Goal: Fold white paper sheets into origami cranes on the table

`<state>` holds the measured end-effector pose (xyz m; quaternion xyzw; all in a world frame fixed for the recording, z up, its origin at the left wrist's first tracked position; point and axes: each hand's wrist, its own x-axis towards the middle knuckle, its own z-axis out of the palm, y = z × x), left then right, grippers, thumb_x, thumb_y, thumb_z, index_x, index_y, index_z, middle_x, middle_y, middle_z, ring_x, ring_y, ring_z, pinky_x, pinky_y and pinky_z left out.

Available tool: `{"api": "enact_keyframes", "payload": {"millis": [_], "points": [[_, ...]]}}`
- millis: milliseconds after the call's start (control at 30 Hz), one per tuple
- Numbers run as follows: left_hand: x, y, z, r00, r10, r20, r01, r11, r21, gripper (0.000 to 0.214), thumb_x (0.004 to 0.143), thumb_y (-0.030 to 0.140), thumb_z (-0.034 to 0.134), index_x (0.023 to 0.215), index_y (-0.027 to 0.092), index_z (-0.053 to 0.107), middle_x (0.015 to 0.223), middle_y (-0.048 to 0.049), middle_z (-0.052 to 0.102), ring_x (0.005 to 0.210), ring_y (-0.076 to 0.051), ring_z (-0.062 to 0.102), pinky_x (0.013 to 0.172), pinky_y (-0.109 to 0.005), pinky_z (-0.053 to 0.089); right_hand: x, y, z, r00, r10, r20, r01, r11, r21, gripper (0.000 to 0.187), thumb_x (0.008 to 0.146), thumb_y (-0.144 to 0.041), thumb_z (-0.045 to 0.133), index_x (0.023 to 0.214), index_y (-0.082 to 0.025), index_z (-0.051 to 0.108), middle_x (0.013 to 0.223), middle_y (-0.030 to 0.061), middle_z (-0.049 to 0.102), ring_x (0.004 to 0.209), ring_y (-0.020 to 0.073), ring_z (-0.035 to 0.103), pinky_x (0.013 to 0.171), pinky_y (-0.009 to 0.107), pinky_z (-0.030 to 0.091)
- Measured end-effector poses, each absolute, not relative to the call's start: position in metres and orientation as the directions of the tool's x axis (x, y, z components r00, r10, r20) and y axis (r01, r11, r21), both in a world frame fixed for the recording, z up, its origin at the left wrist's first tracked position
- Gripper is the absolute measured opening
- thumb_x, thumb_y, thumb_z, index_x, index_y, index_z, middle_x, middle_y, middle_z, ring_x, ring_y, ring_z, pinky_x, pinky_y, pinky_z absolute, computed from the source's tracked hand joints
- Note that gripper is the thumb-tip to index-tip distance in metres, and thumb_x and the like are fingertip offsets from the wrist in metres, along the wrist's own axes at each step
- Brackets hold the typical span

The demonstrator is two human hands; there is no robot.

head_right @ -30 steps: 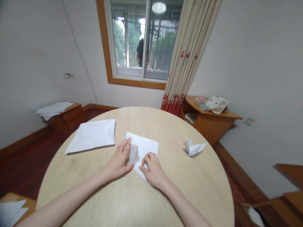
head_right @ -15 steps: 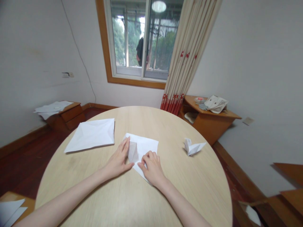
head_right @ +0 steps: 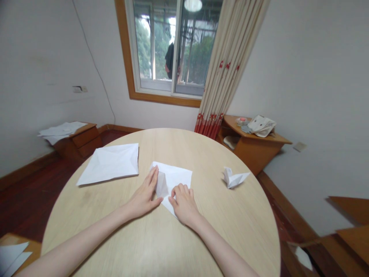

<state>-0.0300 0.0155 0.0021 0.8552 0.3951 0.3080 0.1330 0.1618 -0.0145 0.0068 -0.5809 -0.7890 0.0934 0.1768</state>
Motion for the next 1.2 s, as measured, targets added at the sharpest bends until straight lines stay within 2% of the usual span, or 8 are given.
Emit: {"api": "enact_keyframes", "payload": {"millis": [267, 500, 700, 900, 1033, 1200], "points": [[-0.030, 0.016, 0.001, 0.519, 0.761, 0.389, 0.615, -0.649, 0.448, 0.099, 0.080, 0.024, 0.058, 0.147, 0.021, -0.015, 0.156, -0.0162, -0.001, 0.143, -0.032, 0.002, 0.113, -0.053, 0.021, 0.163, -0.014, 0.003, -0.283, 0.938, 0.200, 0.883, 0.336, -0.326, 0.006, 0.091, -0.020, 0.046, 0.086, -0.021, 0.049, 0.095, 0.0030, 0.056, 0.092, 0.0206, 0.048, 0.080, 0.034, 0.033], [-0.031, 0.016, 0.002, 0.519, 0.759, 0.393, 0.609, -0.651, 0.452, 0.098, 0.080, 0.022, 0.059, 0.148, 0.021, -0.011, 0.156, -0.0152, 0.001, 0.143, -0.030, 0.003, 0.113, -0.051, 0.022, 0.163, -0.015, 0.003, -0.293, 0.931, 0.215, 0.875, 0.352, -0.332, 0.008, 0.092, -0.020, 0.044, 0.087, -0.021, 0.049, 0.095, 0.0031, 0.056, 0.091, 0.0205, 0.048, 0.080, 0.034, 0.033], [-0.031, 0.017, 0.000, 0.520, 0.737, 0.431, 0.608, -0.675, 0.419, 0.097, 0.080, 0.021, 0.061, 0.149, 0.019, -0.008, 0.156, -0.0157, 0.003, 0.143, -0.030, 0.001, 0.114, -0.050, 0.021, 0.161, -0.015, 0.005, -0.287, 0.936, 0.203, 0.879, 0.341, -0.332, 0.007, 0.092, -0.019, 0.045, 0.087, -0.020, 0.050, 0.095, 0.0031, 0.057, 0.092, 0.0208, 0.050, 0.080, 0.035, 0.034], [-0.034, 0.023, -0.001, 0.526, 0.724, 0.446, 0.626, -0.684, 0.374, 0.102, 0.080, 0.024, 0.064, 0.148, 0.020, -0.012, 0.156, -0.0180, 0.003, 0.143, -0.031, -0.002, 0.113, -0.053, 0.016, 0.162, -0.014, 0.005, -0.298, 0.922, 0.247, 0.874, 0.368, -0.317, 0.008, 0.091, -0.022, 0.049, 0.083, -0.021, 0.050, 0.092, 0.0021, 0.059, 0.089, 0.0196, 0.051, 0.077, 0.032, 0.034], [-0.037, 0.029, -0.002, 0.516, 0.751, 0.413, 0.659, -0.655, 0.370, 0.104, 0.080, 0.031, 0.066, 0.147, 0.020, -0.014, 0.155, -0.0201, 0.000, 0.143, -0.033, -0.003, 0.112, -0.056, 0.013, 0.161, -0.017, 0.008, -0.364, 0.881, 0.301, 0.862, 0.441, -0.248, 0.012, 0.092, -0.025, 0.049, 0.082, -0.021, 0.051, 0.085, 0.0019, 0.060, 0.083, 0.0191, 0.052, 0.074, 0.032, 0.032], [-0.039, 0.034, -0.005, 0.509, 0.761, 0.401, 0.681, -0.642, 0.353, 0.108, 0.079, 0.040, 0.067, 0.147, 0.020, -0.013, 0.155, -0.0220, 0.002, 0.142, -0.035, -0.003, 0.111, -0.058, 0.013, 0.158, -0.020, 0.017, -0.485, 0.824, 0.293, 0.852, 0.521, -0.056, 0.016, 0.092, -0.026, 0.050, 0.079, -0.019, 0.056, 0.082, 0.0056, 0.064, 0.080, 0.0213, 0.053, 0.073, 0.035, 0.028]]}}
